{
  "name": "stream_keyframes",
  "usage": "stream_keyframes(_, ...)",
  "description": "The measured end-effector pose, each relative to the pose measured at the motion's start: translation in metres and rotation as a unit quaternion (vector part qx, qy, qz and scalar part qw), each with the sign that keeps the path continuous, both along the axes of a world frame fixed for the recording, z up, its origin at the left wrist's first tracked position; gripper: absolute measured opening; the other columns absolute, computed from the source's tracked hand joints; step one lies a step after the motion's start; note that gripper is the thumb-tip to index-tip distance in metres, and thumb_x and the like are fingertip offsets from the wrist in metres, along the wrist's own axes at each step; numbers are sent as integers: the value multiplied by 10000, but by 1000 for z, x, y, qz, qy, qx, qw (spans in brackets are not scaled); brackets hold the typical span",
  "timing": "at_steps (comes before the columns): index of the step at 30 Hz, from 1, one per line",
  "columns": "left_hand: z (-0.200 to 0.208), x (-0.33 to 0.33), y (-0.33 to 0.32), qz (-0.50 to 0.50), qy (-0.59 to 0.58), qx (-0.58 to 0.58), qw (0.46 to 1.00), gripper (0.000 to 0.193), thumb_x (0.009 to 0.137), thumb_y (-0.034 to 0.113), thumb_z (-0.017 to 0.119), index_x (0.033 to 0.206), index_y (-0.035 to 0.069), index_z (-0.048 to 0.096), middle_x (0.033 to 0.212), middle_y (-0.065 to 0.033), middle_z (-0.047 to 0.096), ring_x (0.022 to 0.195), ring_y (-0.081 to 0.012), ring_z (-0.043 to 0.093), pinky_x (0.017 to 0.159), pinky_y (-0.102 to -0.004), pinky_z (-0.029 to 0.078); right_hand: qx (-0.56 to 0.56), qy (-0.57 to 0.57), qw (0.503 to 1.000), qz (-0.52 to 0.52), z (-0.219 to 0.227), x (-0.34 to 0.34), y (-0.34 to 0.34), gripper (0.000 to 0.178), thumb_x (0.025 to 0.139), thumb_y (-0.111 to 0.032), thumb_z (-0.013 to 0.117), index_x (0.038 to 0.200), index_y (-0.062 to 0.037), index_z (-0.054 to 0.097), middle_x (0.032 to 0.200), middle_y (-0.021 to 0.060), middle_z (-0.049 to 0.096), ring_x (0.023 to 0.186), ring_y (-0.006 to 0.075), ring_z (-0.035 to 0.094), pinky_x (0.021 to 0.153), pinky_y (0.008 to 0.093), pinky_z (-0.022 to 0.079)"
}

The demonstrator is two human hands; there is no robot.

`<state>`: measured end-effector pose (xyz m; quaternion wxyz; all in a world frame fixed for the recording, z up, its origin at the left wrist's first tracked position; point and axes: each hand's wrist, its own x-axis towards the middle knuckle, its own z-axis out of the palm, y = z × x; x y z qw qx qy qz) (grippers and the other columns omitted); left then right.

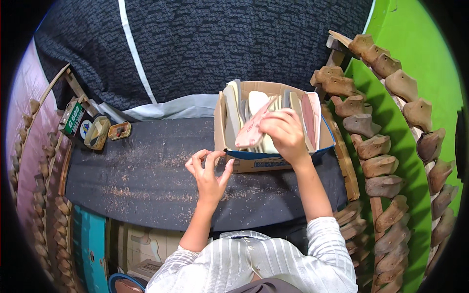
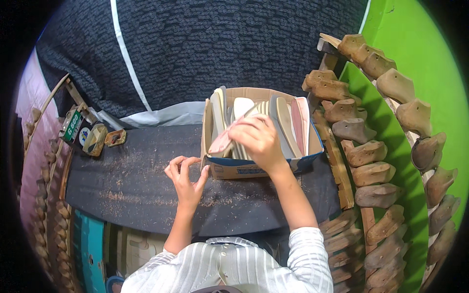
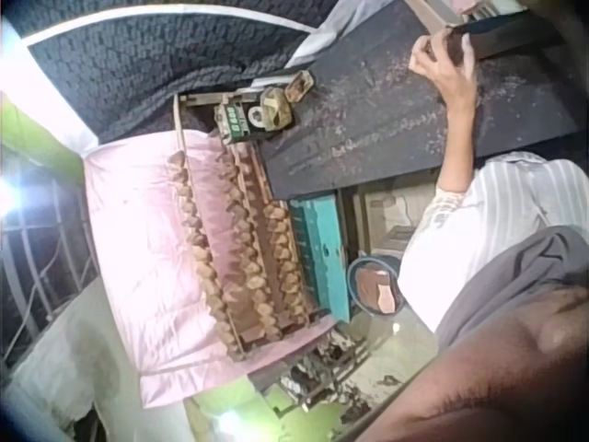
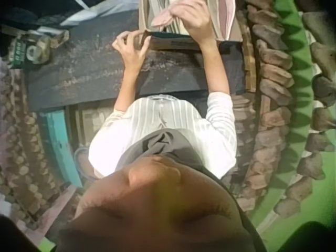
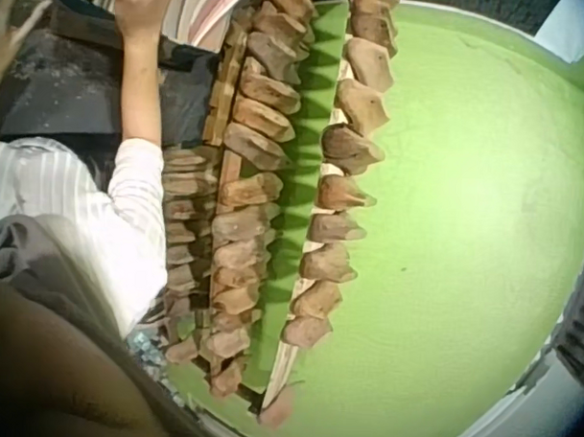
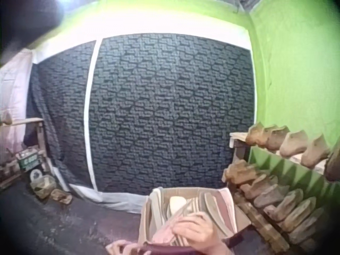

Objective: The person takes shoe soles from a box, applies glue to them using a brush, and places the glued soles into a basket.

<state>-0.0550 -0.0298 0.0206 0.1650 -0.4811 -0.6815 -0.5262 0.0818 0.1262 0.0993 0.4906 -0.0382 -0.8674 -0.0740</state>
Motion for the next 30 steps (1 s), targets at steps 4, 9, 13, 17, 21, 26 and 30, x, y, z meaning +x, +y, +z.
stream_keyframes(4, -3, -5, -22, 14, 16, -1, 1000, 383, 689, 174, 756, 1021, 103, 577, 981, -93, 472, 993, -280, 393, 869, -406, 305, 0, 80, 989, 126, 3, 0, -43, 37, 689, -128, 654, 721, -110, 646, 855, -4, 685, 891, 192, 638, 820, 367, 428)
stream_keyframes(9, -17, -15, -57, -56, -136, 97, 984, 634, 663, 183, 784, 1178, 44, 442, 1049, -112, 468, 910, -232, 469, 787, -354, 392, -73, 164, 955, 238, -28, -24, -77, 49, 686, -74, 670, 675, -73, 623, 834, 27, 689, 846, 212, 650, 742, 355, 462)
stream_keyframes(13, -32, -29, -80, 42, -18, 152, 987, 748, 644, 159, 794, 1243, 79, 353, 1148, -161, 434, 964, -267, 490, 811, -361, 421, -167, 160, 926, 298, -58, -50, -105, 81, 693, -78, 697, 703, -86, 617, 807, 22, 686, 805, 216, 660, 717, 353, 460)
stream_keyframes(17, -44, -49, -103, 38, 69, 116, 990, 775, 721, 199, 746, 1308, 131, 245, 1315, -174, 347, 1104, -251, 453, 900, -366, 426, -215, 113, 912, 330, -69, -75, -137, 113, 680, -44, 712, 721, -102, 625, 822, 11, 684, 804, 186, 662, 728, 352, 452)
stream_keyframes(21, -62, -62, -101, 67, 0, 265, 962, 934, 712, 241, 763, 1381, 145, 118, 1377, -198, 283, 1204, -289, 406, 979, -422, 401, -219, 82, 907, 351, -78, -106, -166, 147, 657, -41, 737, 742, -99, 632, 839, 15, 681, 815, 172, 650, 728, 350, 450)
stream_keyframes(26, -56, -97, -115, 234, 36, 183, 954, 1107, 609, 214, 845, 1395, 61, 82, 1357, -182, 310, 1197, -299, 404, 1005, -422, 374, -261, 70, 887, 375, -95, -151, -195, 219, 613, -47, 774, 767, -65, 621, 852, 47, 682, 773, 185, 633, 723, 330, 466)
stream_keyframes(30, -66, -156, -134, 153, -8, 198, 968, 1093, 622, 180, 835, 1406, 60, 83, 1318, -138, 351, 1144, -246, 435, 971, -386, 395, -265, 43, 873, 407, -94, -202, -209, 261, 616, -75, 808, 792, -44, 619, 813, 81, 684, 746, 209, 649, 734, 358, 482)
